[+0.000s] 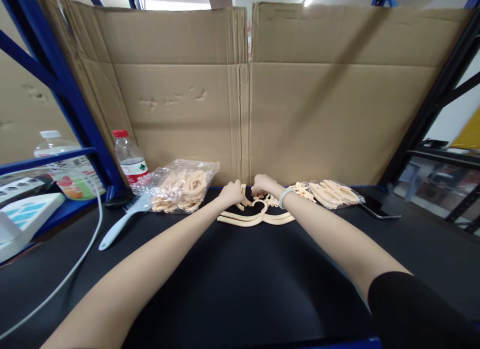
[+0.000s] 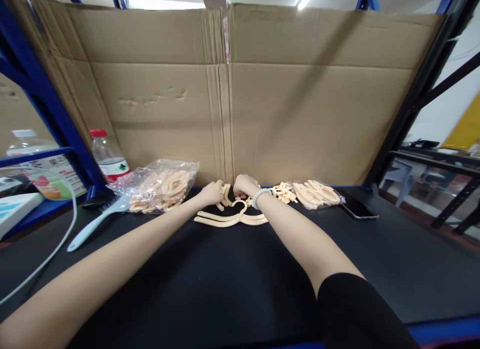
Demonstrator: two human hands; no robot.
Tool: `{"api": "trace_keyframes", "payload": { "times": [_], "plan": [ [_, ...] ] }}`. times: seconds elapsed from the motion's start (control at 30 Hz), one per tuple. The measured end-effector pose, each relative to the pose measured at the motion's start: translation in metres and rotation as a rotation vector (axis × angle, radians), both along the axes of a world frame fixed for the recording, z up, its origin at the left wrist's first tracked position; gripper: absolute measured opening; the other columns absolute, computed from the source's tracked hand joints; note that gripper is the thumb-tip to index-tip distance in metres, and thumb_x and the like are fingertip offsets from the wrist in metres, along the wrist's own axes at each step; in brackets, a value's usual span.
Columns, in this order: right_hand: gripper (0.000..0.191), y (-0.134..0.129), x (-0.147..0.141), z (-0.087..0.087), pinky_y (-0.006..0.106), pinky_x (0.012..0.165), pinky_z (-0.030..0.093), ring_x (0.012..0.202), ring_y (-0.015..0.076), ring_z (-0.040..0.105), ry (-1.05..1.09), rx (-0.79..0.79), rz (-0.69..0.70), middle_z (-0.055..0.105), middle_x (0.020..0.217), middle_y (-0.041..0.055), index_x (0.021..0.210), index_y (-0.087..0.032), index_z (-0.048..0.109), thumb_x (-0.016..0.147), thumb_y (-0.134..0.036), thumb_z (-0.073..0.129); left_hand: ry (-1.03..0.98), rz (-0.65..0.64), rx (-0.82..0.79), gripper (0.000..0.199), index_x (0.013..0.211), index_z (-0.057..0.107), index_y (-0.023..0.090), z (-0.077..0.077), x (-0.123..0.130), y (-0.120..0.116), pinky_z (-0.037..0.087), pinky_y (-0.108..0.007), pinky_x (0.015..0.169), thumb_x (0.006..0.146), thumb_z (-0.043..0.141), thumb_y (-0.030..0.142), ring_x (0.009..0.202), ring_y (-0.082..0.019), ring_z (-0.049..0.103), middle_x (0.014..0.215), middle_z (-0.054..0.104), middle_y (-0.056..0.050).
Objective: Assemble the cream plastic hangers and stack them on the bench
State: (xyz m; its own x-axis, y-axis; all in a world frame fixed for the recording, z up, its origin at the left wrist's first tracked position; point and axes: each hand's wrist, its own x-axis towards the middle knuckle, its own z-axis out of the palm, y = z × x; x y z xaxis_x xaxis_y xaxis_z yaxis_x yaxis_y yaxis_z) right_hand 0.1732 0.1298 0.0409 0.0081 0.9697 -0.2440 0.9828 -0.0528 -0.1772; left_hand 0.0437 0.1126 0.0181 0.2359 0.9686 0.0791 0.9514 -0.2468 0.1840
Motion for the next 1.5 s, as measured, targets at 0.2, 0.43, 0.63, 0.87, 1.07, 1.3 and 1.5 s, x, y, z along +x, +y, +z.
{"api": "trace_keyframes", "payload": {
  "times": [0.2, 0.43, 0.63, 0.87, 1.07, 1.3, 1.5],
  "plan": [
    [0.019, 0.0, 0.01, 0.012, 0.024, 0.059, 0.051, 0.066, 0.0105, 0.059, 0.226, -0.036, -0.108, 0.062, 0.083, 0.0022, 0.091, -0.011, 0.062, 0.091, -0.03, 0.059, -0.01, 0.004, -0.015, 0.033, 0.119, 0.055, 0.015, 0.004, -0.006, 0.003, 0.051, -0.043, 0.086, 0.091, 0.057, 0.032, 0.102, -0.022, 0.06, 0.117, 0.059, -0.009],
    [0.024, -0.015, 0.043, 0.034, 0.017, 0.042, 0.037, 0.045, 0.0044, 0.042, 0.713, 0.028, -0.199, 0.051, 0.063, -0.0049, 0.08, -0.012, 0.057, 0.093, -0.032, 0.056, 0.003, -0.014, -0.043, 0.033, 0.119, 0.054, 0.015, 0.006, -0.006, 0.0, 0.052, -0.042, 0.085, 0.091, 0.058, 0.031, 0.1, -0.022, 0.061, 0.115, 0.059, -0.009],
    [0.019, -0.061, 0.054, 0.023, 0.016, 0.044, 0.037, 0.047, 0.0039, 0.043, 1.229, 0.06, -0.115, 0.048, 0.059, -0.0034, 0.07, -0.015, 0.05, 0.088, -0.02, 0.055, 0.011, -0.061, -0.074, 0.033, 0.118, 0.055, 0.014, 0.008, -0.01, -0.009, 0.052, -0.041, 0.083, 0.09, 0.058, 0.032, 0.095, -0.021, 0.062, 0.111, 0.061, -0.009],
    [0.028, -0.124, 0.06, -0.013, 0.019, 0.057, 0.049, 0.058, 0.0076, 0.057, 1.492, -0.056, -0.044, 0.056, 0.066, -0.0019, 0.076, -0.016, 0.053, 0.067, -0.022, 0.079, -0.035, -0.033, -0.056, 0.032, 0.118, 0.055, 0.014, 0.008, -0.016, -0.015, 0.052, -0.042, 0.084, 0.09, 0.059, 0.03, 0.099, -0.022, 0.061, 0.114, 0.06, -0.009],
    [0.032, -0.143, 0.058, -0.031, 0.022, 0.064, 0.051, 0.062, 0.0086, 0.059, 1.735, -0.041, -0.002, 0.06, 0.068, -0.0019, 0.078, -0.015, 0.063, 0.057, -0.019, 0.087, -0.255, -0.051, -0.021, 0.037, 0.122, 0.051, 0.011, 0.036, -0.03, -0.024, 0.053, -0.042, 0.084, 0.088, 0.06, 0.02, 0.094, -0.022, 0.065, 0.103, 0.066, -0.01],
    [0.023, -0.157, 0.037, -0.052, 0.025, 0.071, 0.052, 0.07, 0.0105, 0.061, 1.816, -0.004, -0.031, 0.064, 0.076, 0.0001, 0.078, -0.017, 0.07, 0.063, -0.025, 0.084, -0.778, -0.316, -0.123, 0.024, 0.109, 0.054, 0.012, 0.015, -0.037, -0.098, 0.058, -0.031, 0.077, 0.088, 0.052, 0.022, 0.086, -0.017, 0.069, 0.1, 0.069, -0.009],
    [0.019, -0.165, 0.038, -0.054, 0.031, 0.076, 0.054, 0.091, 0.0181, 0.064, 1.809, -0.153, 0.032, 0.065, 0.099, 0.0047, 0.079, -0.017, 0.066, 0.072, -0.029, 0.079, -1.146, -0.407, -0.011, 0.009, 0.093, 0.059, 0.019, -0.025, -0.038, -0.141, 0.058, -0.028, 0.077, 0.087, 0.057, 0.025, 0.086, -0.017, 0.068, 0.093, 0.069, -0.004]
  ]
}}
